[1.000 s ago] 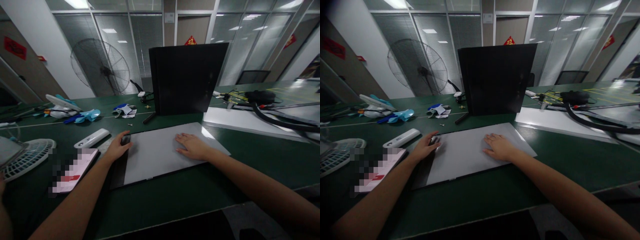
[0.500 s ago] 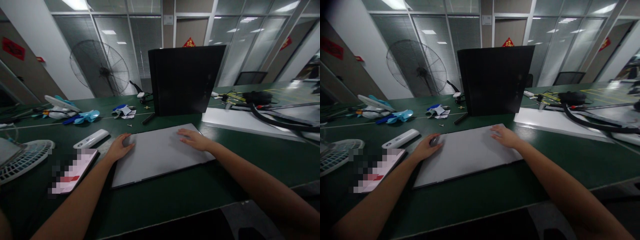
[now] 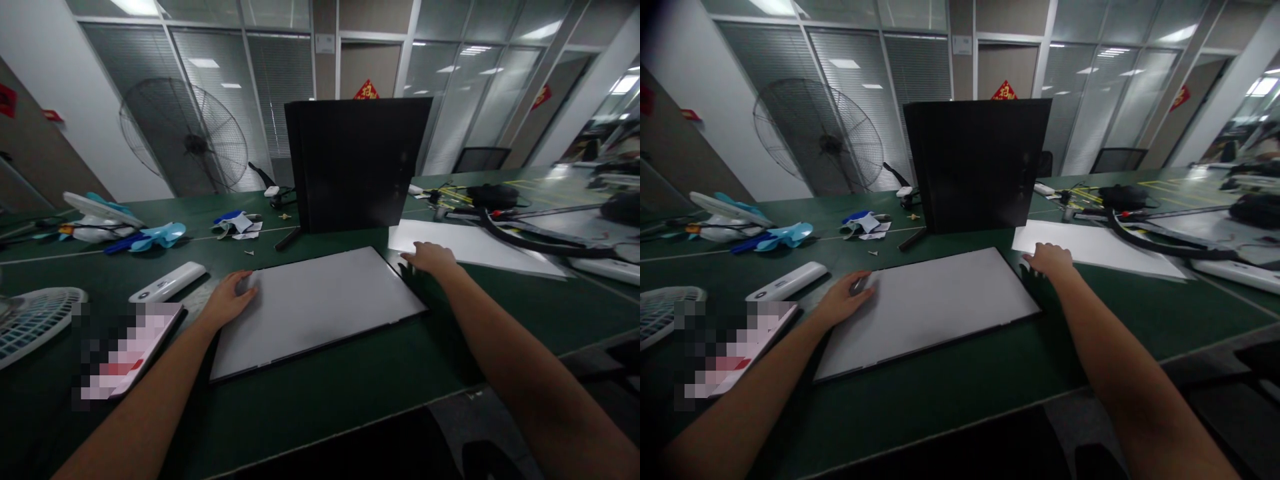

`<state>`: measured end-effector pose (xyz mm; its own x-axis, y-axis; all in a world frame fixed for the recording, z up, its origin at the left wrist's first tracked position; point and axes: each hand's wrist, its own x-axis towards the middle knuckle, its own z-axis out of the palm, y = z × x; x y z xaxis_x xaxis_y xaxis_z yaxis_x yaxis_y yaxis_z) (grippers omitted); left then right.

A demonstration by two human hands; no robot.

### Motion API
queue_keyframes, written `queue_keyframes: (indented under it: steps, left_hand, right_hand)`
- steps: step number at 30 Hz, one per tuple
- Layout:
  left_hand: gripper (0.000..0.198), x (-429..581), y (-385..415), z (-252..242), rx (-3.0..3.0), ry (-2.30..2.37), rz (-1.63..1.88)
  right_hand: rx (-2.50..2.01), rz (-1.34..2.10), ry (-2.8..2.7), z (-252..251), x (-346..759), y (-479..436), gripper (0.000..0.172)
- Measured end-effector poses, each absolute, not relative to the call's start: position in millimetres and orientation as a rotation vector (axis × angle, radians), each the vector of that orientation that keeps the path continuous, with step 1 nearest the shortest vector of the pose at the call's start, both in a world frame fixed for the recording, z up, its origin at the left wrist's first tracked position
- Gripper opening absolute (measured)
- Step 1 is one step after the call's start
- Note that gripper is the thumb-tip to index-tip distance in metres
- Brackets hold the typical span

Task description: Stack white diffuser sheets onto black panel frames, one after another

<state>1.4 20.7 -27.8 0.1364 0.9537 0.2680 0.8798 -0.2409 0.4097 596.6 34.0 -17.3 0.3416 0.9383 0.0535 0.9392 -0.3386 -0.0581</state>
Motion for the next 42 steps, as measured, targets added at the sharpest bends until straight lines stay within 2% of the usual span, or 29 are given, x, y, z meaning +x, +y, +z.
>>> queue_keyframes:
  steps: [3, 8, 15, 20, 33, 35, 39, 42]
  left_hand:
    - [0.072, 2, 20, -26, 2.252, 1.822, 0.713]
    - [0.064, 2, 20, -26, 2.276, 1.834, 0.706]
    - [0.069, 2, 21, -26, 2.292, 1.823, 0.670]
    - [0.072, 4, 18, -23, 2.283, 1.821, 0.633]
    - [0.066, 1, 21, -27, 2.315, 1.797, 0.681]
    - [0.068, 1, 22, -28, 2.314, 1.804, 0.687]
    - [0.071, 1, 21, -27, 2.299, 1.809, 0.651]
    - [0.070, 2, 20, -25, 2.299, 1.801, 0.637]
  right_hand:
    - [-2.474, -0.086, -1.745, -19, 598, 33, 0.088]
    - [-2.525, -0.039, -1.676, -28, 603, 31, 0.092]
    - [-2.596, -0.028, -1.545, -31, 599, 38, 0.116]
    - [-2.561, 0.103, -1.609, -33, 604, 37, 0.103]
    - [-2.602, 0.110, -1.497, -24, 608, 35, 0.076]
    - [-2.605, 0.101, -1.500, -26, 604, 35, 0.080]
    - [-2.606, 0.077, -1.491, -31, 598, 34, 0.111]
    - [-2.600, 0.111, -1.465, -30, 595, 34, 0.113]
